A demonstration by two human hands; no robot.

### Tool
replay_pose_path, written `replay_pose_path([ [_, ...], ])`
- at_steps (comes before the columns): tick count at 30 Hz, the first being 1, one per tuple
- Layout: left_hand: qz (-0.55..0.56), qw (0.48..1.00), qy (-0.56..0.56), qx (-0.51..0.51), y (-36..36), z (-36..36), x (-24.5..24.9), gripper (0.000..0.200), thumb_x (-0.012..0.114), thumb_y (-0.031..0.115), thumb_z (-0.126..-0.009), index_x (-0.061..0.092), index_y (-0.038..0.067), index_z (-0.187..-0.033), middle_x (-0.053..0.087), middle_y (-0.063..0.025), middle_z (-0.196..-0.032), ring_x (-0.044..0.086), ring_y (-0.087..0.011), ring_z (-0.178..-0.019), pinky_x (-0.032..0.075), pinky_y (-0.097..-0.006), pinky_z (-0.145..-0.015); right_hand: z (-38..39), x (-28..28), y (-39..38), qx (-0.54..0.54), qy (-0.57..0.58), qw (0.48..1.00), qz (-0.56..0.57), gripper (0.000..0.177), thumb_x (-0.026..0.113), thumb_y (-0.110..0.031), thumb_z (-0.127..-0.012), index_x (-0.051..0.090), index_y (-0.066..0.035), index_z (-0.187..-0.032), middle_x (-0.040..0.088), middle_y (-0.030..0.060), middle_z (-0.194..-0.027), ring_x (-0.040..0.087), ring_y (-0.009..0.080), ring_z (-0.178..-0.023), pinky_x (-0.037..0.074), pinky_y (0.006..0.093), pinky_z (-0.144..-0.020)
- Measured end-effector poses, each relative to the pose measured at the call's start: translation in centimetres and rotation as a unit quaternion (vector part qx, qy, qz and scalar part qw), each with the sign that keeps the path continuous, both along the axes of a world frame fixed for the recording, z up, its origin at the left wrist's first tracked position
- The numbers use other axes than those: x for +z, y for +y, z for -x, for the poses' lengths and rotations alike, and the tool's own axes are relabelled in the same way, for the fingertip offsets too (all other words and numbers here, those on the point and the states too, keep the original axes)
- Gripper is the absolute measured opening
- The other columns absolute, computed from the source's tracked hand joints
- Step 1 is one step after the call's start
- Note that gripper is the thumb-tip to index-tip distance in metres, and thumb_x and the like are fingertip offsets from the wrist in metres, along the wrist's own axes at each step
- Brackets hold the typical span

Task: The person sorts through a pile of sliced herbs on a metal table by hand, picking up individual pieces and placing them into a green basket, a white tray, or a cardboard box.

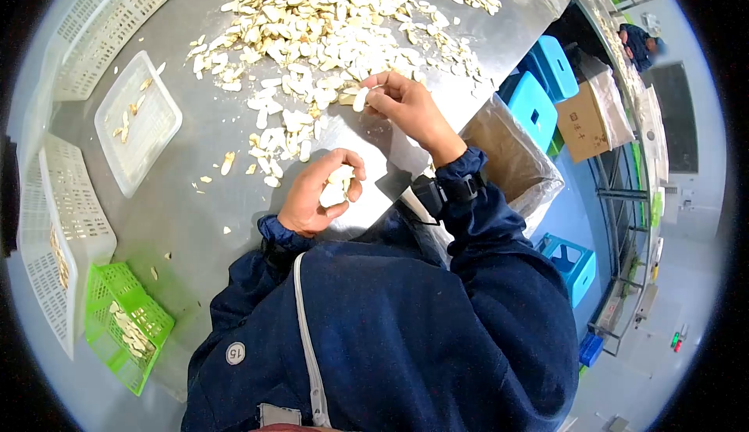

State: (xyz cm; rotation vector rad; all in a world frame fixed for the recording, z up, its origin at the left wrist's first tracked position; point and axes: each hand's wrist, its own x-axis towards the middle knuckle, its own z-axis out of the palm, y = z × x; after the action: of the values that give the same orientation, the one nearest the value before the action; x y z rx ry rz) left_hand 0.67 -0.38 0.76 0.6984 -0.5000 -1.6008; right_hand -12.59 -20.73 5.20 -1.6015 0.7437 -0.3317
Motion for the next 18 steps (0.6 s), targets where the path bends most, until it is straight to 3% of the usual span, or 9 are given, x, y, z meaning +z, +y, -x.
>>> replay_pose_path([
  [3, -0.058, 0.992, 0.108, 0.023, -0.1, 0.1, 0.6, 0.043, 0.037, 0.040, -0.115, 0.060, 0.005, -0.119, 0.060, -0.0054, -0.100, 0.059, -0.0109, -0.080, 0.037, -0.0186, -0.044, 0.2, 2.2, 0.9, 0.112, -0.011, 0.992, -0.056, 0.026, 0.067, -0.021, -0.106, 0.071, -0.003, -0.124, 0.074, 0.0002, -0.102, 0.066, 0.0075, -0.087, 0.054, 0.0249, -0.078],
  [4, -0.093, 0.980, 0.174, 0.028, -0.2, 0.0, 1.2, 0.044, 0.036, 0.041, -0.115, 0.060, 0.005, -0.120, 0.060, -0.0054, -0.100, 0.060, -0.0115, -0.081, 0.038, -0.0187, -0.045, -0.3, 2.3, 1.1, 0.104, 0.004, 0.995, -0.006, 0.028, 0.067, -0.022, -0.106, 0.071, -0.002, -0.124, 0.074, 0.0003, -0.102, 0.066, 0.0079, -0.088, 0.054, 0.0252, -0.078],
  [5, -0.064, 0.983, 0.173, 0.018, -0.2, -0.2, 1.3, 0.043, 0.034, 0.040, -0.116, 0.059, 0.005, -0.123, 0.062, -0.0073, -0.104, 0.061, -0.0127, -0.082, 0.040, -0.0199, -0.045, -1.0, 2.2, 1.5, 0.094, 0.018, 0.994, 0.045, 0.029, 0.068, -0.023, -0.105, 0.072, -0.002, -0.125, 0.074, 0.0003, -0.101, 0.066, 0.0083, -0.089, 0.054, 0.0254, -0.079],
  [6, 0.013, 0.998, 0.040, 0.049, -0.2, 0.1, 0.2, 0.042, 0.034, 0.039, -0.116, 0.059, 0.005, -0.123, 0.062, -0.0081, -0.105, 0.061, -0.0126, -0.082, 0.040, -0.0203, -0.045, -1.8, 2.2, 1.8, 0.083, 0.031, 0.991, 0.095, 0.031, 0.068, -0.025, -0.105, 0.072, -0.002, -0.126, 0.074, 0.0003, -0.101, 0.066, 0.0087, -0.091, 0.054, 0.0256, -0.080],
  [7, 0.090, 0.988, -0.095, 0.079, -0.3, 0.6, -0.6, 0.041, 0.035, 0.038, -0.116, 0.059, 0.005, -0.123, 0.063, -0.0089, -0.107, 0.061, -0.0126, -0.082, 0.040, -0.0206, -0.045, -2.7, 2.2, 1.7, 0.080, 0.106, 0.959, 0.251, 0.030, 0.070, -0.023, -0.103, 0.073, -0.006, -0.127, 0.076, 0.0049, -0.107, 0.070, 0.0148, -0.093, 0.056, 0.0287, -0.081],
  [10, 0.050, 0.999, 0.017, -0.014, 0.1, -0.2, -0.1, 0.034, 0.041, 0.032, -0.114, 0.059, 0.003, -0.116, 0.066, -0.0118, -0.097, 0.059, -0.0111, -0.069, 0.039, -0.0217, -0.043, -5.4, 0.6, 2.4, 0.156, 0.039, 0.907, 0.389, 0.033, 0.072, -0.021, -0.099, 0.073, -0.014, -0.131, 0.075, 0.0100, -0.116, 0.071, 0.0239, -0.100, 0.058, 0.0340, -0.088],
  [12, 0.015, 0.989, 0.113, -0.090, 0.2, -0.6, 0.7, 0.032, 0.043, 0.031, -0.113, 0.059, 0.003, -0.113, 0.066, -0.0119, -0.089, 0.056, -0.0100, -0.062, 0.039, -0.0211, -0.043, -7.0, 0.1, 3.9, 0.211, -0.009, 0.870, 0.444, 0.038, 0.072, -0.021, -0.095, 0.071, -0.017, -0.133, 0.070, 0.0122, -0.128, 0.066, 0.0327, -0.114, 0.056, 0.0409, -0.097],
  [14, 0.008, 0.988, 0.100, -0.116, 0.2, -0.5, 0.9, 0.033, 0.044, 0.033, -0.113, 0.059, 0.003, -0.111, 0.065, -0.0129, -0.083, 0.053, -0.0083, -0.054, 0.039, -0.0199, -0.042, -8.0, -0.5, 4.0, 0.259, -0.008, 0.831, 0.491, 0.034, 0.072, -0.020, -0.095, 0.072, -0.014, -0.129, 0.073, 0.0125, -0.121, 0.069, 0.0340, -0.107, 0.057, 0.0414, -0.092],
  [18, 0.010, 0.986, 0.112, -0.125, 0.4, -0.5, 0.5, 0.034, 0.044, 0.033, -0.113, 0.059, 0.002, -0.112, 0.065, -0.0134, -0.085, 0.050, -0.0068, -0.050, 0.039, -0.0185, -0.043, -6.5, -1.2, 2.3, 0.114, 0.034, 0.893, 0.433, 0.027, 0.069, -0.020, -0.099, 0.074, -0.009, -0.124, 0.076, 0.0140, -0.103, 0.073, 0.0334, -0.085, 0.058, 0.0397, -0.081],
])
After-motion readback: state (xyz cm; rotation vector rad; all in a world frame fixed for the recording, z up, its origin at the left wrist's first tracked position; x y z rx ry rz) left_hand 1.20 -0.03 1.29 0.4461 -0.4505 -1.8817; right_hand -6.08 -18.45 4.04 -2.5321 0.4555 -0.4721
